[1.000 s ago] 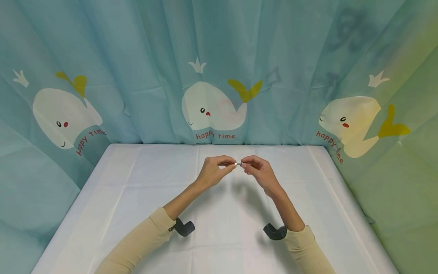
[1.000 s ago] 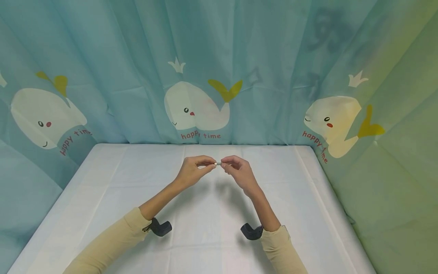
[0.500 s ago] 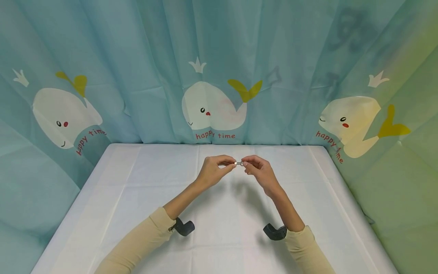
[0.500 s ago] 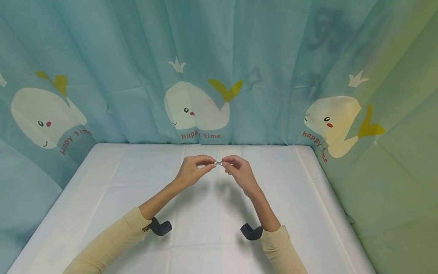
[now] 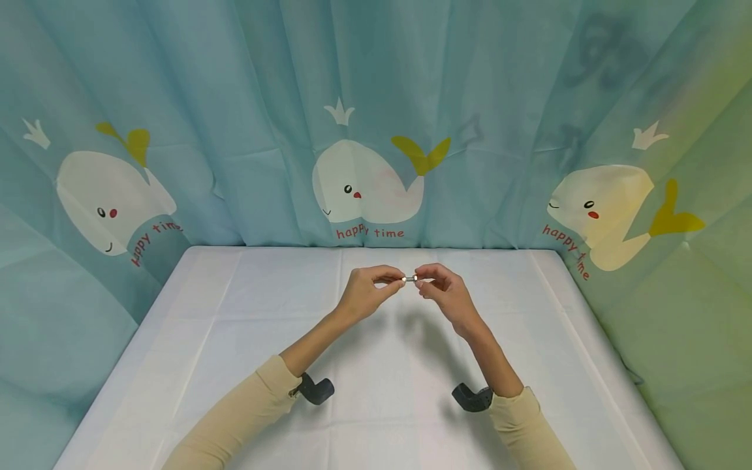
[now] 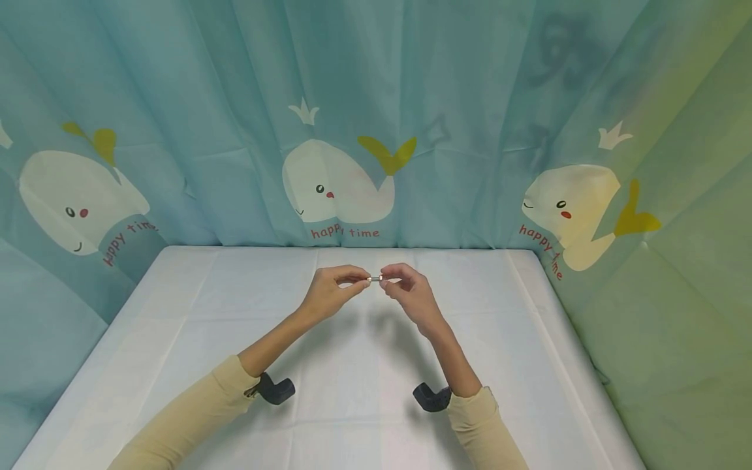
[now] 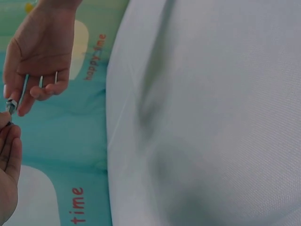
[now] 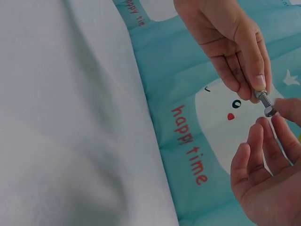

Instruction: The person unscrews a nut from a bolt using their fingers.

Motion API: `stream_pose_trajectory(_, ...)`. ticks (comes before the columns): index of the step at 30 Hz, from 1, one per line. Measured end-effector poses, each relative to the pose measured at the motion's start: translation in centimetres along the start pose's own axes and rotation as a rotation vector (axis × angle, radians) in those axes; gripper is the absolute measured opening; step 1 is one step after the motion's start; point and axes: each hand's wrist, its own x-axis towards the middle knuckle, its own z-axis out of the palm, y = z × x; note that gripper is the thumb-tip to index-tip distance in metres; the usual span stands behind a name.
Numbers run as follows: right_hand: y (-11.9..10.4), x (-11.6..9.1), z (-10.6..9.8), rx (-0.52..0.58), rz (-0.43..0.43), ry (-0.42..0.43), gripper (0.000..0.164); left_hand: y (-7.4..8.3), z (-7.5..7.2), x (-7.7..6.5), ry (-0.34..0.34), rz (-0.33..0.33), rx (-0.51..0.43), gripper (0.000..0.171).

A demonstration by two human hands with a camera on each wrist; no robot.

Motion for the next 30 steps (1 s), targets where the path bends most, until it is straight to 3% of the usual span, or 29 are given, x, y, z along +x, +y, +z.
stream_pose_trajectory(5,0.12,0.07,0.07,-0.024,0.031,0.019,0.025,0.06,-0.02,0.02,-0.008,0.004,-0.001,0.010)
stream_pose_trajectory(14,0.00,-0.18,-0.06,0.003,-0.025,0.001,0.027,0.03,-0.02,-0.06,-0.007,0.000,-0.016,0.010)
stream_pose_trajectory(30,0.22,-0.18,-0.14,-0.019,-0.007,-0.001,0.027,0.13,0.06,-0.10,-0.005,0.006,-0.005,0.010)
